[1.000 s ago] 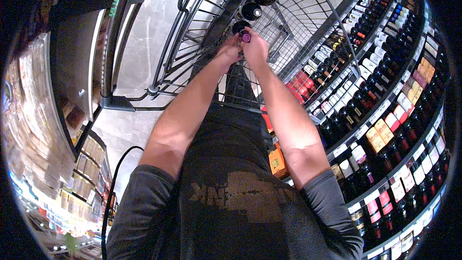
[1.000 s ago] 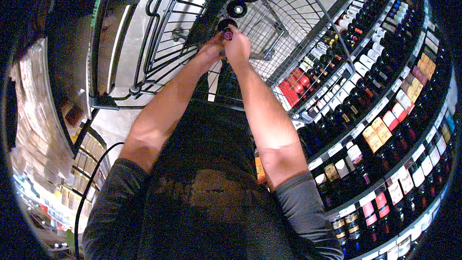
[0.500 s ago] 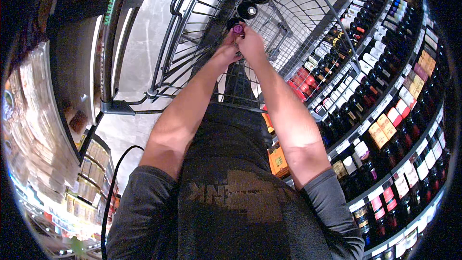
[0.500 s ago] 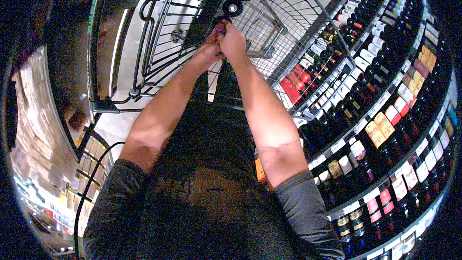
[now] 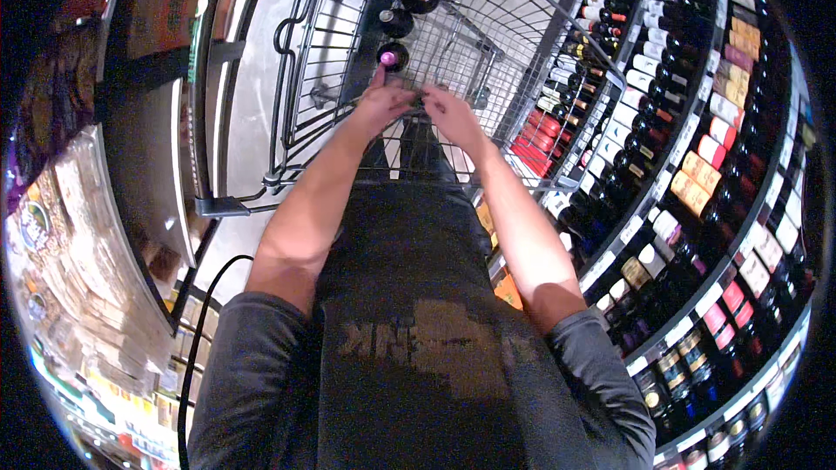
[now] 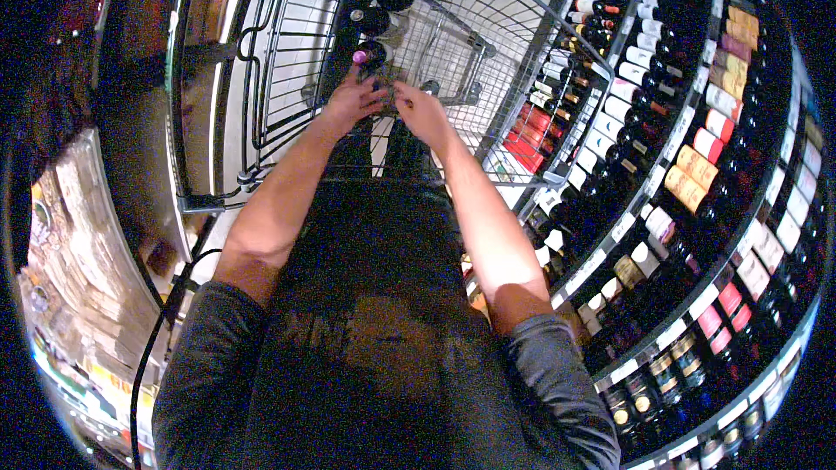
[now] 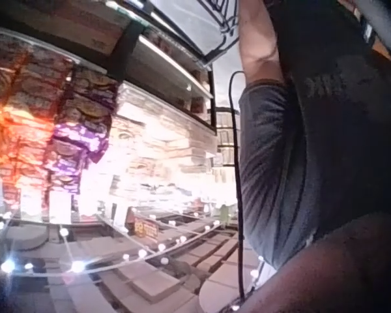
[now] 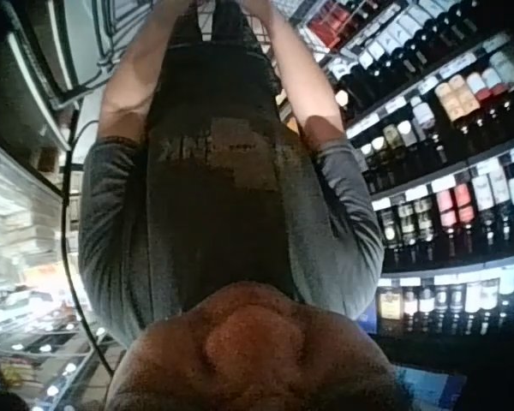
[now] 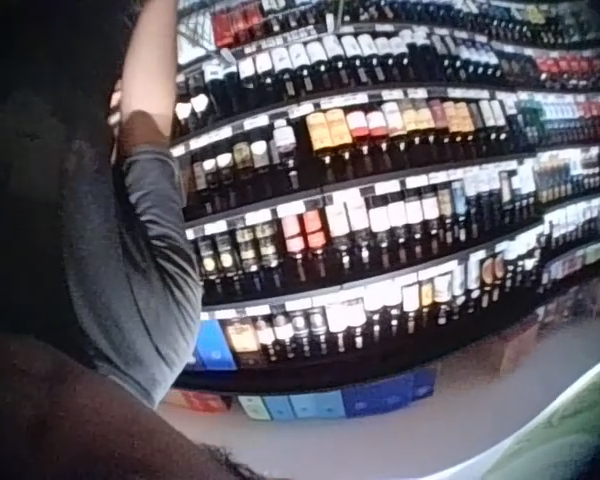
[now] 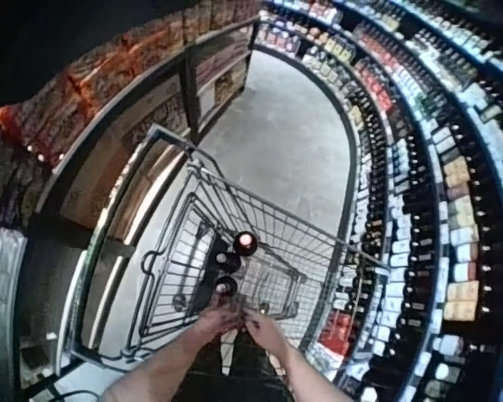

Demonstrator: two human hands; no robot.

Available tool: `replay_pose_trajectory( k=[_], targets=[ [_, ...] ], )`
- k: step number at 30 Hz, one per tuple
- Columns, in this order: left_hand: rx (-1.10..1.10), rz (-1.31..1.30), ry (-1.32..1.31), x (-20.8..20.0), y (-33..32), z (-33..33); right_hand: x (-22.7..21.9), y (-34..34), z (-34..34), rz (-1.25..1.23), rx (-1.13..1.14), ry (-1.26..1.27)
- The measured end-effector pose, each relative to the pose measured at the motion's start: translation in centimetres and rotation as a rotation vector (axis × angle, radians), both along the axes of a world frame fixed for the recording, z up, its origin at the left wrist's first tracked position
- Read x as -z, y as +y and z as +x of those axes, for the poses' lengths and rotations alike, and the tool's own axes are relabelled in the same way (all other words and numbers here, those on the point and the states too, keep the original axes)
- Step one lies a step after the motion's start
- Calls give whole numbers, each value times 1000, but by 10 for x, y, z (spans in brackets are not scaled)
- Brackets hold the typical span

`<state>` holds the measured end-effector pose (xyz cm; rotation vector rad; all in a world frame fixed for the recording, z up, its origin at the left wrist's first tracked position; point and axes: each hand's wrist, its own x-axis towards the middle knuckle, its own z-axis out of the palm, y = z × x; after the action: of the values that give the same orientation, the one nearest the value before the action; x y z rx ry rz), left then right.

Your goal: Picking multiple wine bottles from a supermarket shelf and placing them into a shopping cart.

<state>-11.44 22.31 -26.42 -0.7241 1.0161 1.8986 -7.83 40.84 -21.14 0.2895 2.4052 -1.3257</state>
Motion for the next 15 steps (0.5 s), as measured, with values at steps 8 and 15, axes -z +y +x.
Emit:
replay_pose_trajectory(
  k=[8, 15],
  targets=[
    [806, -447, 714, -74, -58, -8, -125, 70, 97, 297, -328, -155],
    [1455, -608, 1074, -190, -97, 9, -120, 75, 154, 644, -283, -62]
  ],
)
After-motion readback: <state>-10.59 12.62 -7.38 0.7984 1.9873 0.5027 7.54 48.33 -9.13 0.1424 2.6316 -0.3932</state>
